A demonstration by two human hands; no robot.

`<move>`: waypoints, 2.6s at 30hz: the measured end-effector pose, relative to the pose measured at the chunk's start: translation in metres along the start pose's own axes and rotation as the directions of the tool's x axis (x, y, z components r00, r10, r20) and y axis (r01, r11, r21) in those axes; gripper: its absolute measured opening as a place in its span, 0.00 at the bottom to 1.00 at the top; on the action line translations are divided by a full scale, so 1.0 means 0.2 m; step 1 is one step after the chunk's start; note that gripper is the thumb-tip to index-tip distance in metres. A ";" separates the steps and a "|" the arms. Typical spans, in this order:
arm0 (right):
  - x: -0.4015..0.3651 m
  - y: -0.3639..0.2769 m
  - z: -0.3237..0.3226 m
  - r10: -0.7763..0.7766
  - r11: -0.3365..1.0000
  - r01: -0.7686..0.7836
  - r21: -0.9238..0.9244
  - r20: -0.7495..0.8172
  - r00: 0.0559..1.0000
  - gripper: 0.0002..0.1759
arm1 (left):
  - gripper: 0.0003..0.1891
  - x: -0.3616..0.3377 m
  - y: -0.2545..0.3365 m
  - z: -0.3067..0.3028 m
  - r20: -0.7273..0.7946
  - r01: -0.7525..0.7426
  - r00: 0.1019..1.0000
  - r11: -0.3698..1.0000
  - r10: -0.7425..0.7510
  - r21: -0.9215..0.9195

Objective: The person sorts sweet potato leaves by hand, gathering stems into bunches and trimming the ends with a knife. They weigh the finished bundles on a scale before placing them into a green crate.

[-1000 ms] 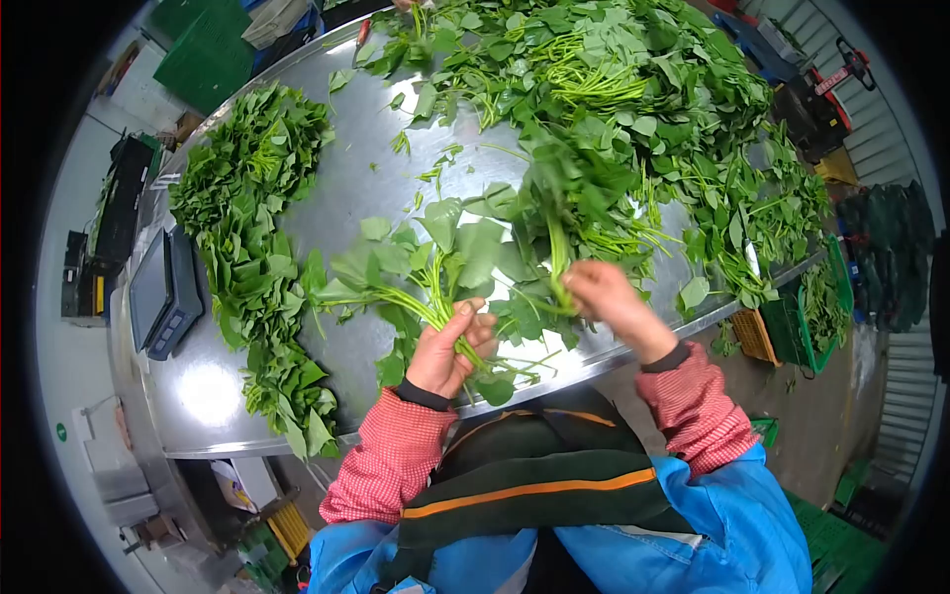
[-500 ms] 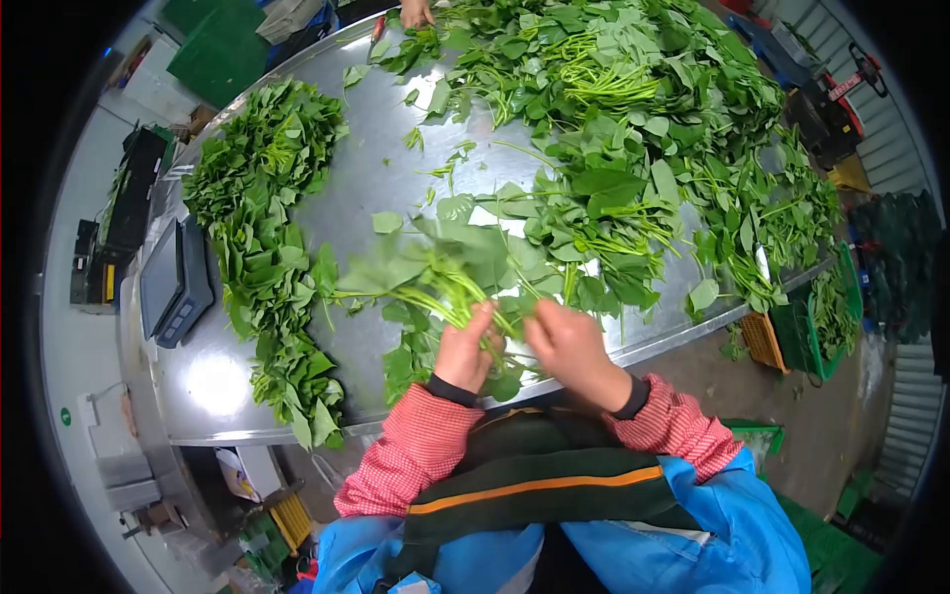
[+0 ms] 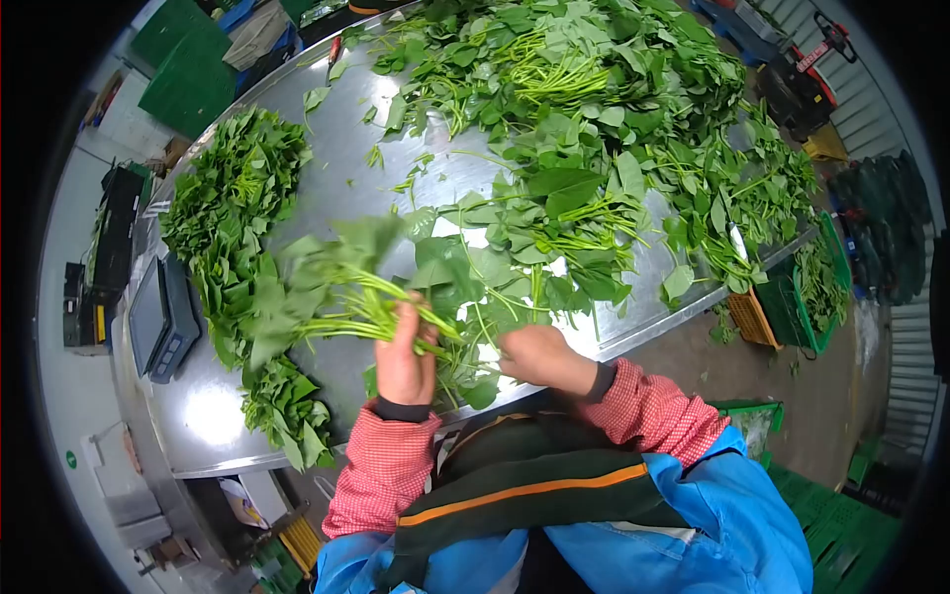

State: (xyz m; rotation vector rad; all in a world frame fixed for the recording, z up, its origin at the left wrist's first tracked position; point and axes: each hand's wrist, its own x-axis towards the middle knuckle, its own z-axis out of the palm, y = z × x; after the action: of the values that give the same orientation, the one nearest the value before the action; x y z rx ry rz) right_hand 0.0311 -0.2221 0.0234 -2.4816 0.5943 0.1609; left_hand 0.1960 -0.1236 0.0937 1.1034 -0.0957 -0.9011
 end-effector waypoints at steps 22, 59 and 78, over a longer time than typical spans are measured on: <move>-0.01 -0.04 -0.19 -0.043 0.963 0.145 0.228 -0.401 0.915 0.10 | 0.11 0.04 -0.37 -0.05 0.033 0.226 0.972 0.964 -0.233 0.142; -0.10 0.36 -0.50 0.612 0.642 0.211 0.737 -0.658 0.438 0.03 | 0.10 -0.07 -0.08 -0.04 0.111 0.363 0.923 0.930 -0.367 0.061; 0.01 0.27 -0.41 -0.044 0.984 -0.057 -0.169 -0.544 0.838 0.08 | 0.10 0.00 -0.11 -0.26 0.036 0.428 0.904 0.896 -0.427 -0.118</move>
State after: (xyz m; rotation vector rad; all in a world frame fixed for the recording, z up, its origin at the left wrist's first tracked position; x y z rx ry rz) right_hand 0.0079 -0.3091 0.0625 -2.7022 0.8499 -0.5417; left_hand 0.2088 -0.0884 0.0512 1.0206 0.2027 -1.2888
